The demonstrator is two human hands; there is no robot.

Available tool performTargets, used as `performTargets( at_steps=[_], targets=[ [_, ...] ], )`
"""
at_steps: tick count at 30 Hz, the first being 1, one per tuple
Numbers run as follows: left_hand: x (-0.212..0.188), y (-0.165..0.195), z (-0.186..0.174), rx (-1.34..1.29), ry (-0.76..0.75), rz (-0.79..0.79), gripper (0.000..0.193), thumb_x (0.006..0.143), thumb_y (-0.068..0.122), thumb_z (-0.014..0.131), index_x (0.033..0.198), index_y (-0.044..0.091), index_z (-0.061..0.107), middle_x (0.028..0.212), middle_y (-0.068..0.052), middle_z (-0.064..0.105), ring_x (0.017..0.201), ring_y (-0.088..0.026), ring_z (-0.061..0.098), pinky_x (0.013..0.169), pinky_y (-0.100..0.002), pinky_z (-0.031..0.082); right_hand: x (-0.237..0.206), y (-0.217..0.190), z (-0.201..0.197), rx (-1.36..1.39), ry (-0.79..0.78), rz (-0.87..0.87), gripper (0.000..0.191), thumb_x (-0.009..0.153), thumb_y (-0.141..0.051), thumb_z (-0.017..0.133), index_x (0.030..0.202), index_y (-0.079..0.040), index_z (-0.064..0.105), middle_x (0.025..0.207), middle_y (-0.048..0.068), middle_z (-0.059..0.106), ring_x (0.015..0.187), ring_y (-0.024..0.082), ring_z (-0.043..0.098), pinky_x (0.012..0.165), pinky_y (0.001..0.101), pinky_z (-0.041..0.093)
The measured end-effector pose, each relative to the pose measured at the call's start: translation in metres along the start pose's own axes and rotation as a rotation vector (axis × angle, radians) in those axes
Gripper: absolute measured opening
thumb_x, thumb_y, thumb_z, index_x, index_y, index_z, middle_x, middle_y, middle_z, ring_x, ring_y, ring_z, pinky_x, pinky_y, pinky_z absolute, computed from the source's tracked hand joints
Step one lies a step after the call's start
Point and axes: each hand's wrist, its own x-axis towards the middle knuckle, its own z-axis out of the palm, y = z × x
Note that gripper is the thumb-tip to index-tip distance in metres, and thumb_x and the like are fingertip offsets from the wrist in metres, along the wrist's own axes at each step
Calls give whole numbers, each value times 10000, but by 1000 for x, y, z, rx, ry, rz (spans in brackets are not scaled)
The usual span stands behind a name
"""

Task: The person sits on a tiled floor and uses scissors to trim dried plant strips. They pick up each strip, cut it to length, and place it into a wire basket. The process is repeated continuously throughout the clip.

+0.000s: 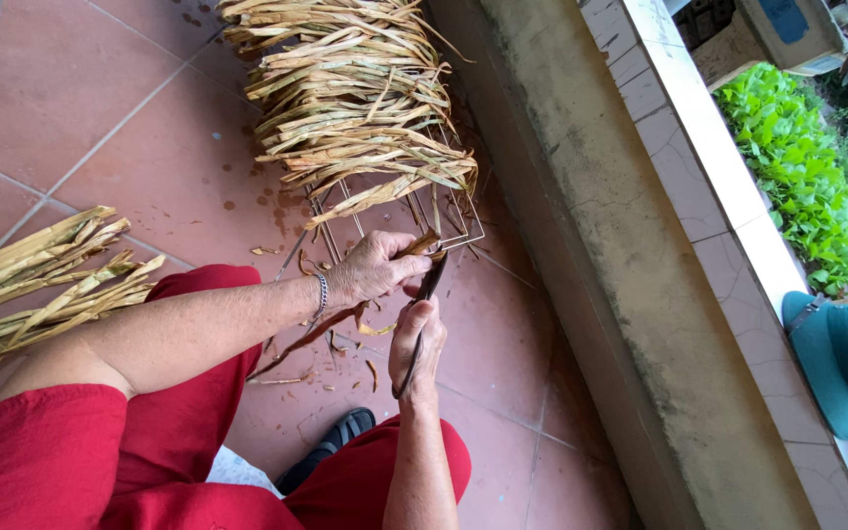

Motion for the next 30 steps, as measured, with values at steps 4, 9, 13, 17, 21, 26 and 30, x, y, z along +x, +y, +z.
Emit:
performTargets(
  at_steps=[4,9,13,17,21,26,30],
  targets=[
    [-1,0,-3,-134,-32,-25,157,971,204,694,925,54,699,651,77,527,541,-6,447,468,-202,374,1,-5,5,-41,57,-22,799,1039,-679,195,1121,-41,668,623,29,525,591,174,570,597,349,487],
    [2,2,-6,-47,-67,-36,116,930,164,684,956,61,729,691,82,675,576,7,522,486,-199,385,2,-10,-5,-37,27,-153,804,1032,-682,207,1235,-35,638,637,48,519,604,185,587,609,354,493],
    [1,0,-5,2,-83,-21,127,953,171,701,973,54,747,647,83,562,552,4,461,473,-197,366,4,1,-9,-2,18,-41,780,1030,-671,227,1149,-41,671,615,15,516,576,151,565,578,329,470],
    [-3,3,-5,43,-87,-140,180,967,220,659,1049,72,720,646,52,597,508,-28,519,440,-223,417,3,17,-11,197,65,16,760,1062,-644,281,1128,0,679,650,-13,486,587,130,495,541,317,404],
    [-5,5,-8,207,-58,-218,242,996,273,571,1080,84,697,666,43,670,500,-66,584,467,-260,497,9,20,-17,157,70,14,748,1027,-647,268,1269,-43,638,670,-17,426,610,124,458,554,313,394],
    [5,0,-10,551,-20,-61,258,1046,302,603,1067,72,718,680,-45,662,612,-108,623,569,-332,512,8,7,-23,-227,48,-218,533,1071,-511,412,1353,-98,595,1006,107,648,874,267,666,782,401,525],
    [-1,-5,-11,622,-38,87,261,996,253,576,1202,155,702,744,-54,723,643,-137,694,616,-350,544,5,-6,-23,-471,38,-300,476,959,-348,583,1352,-79,575,1163,204,683,967,402,672,799,499,503]
  ],
)
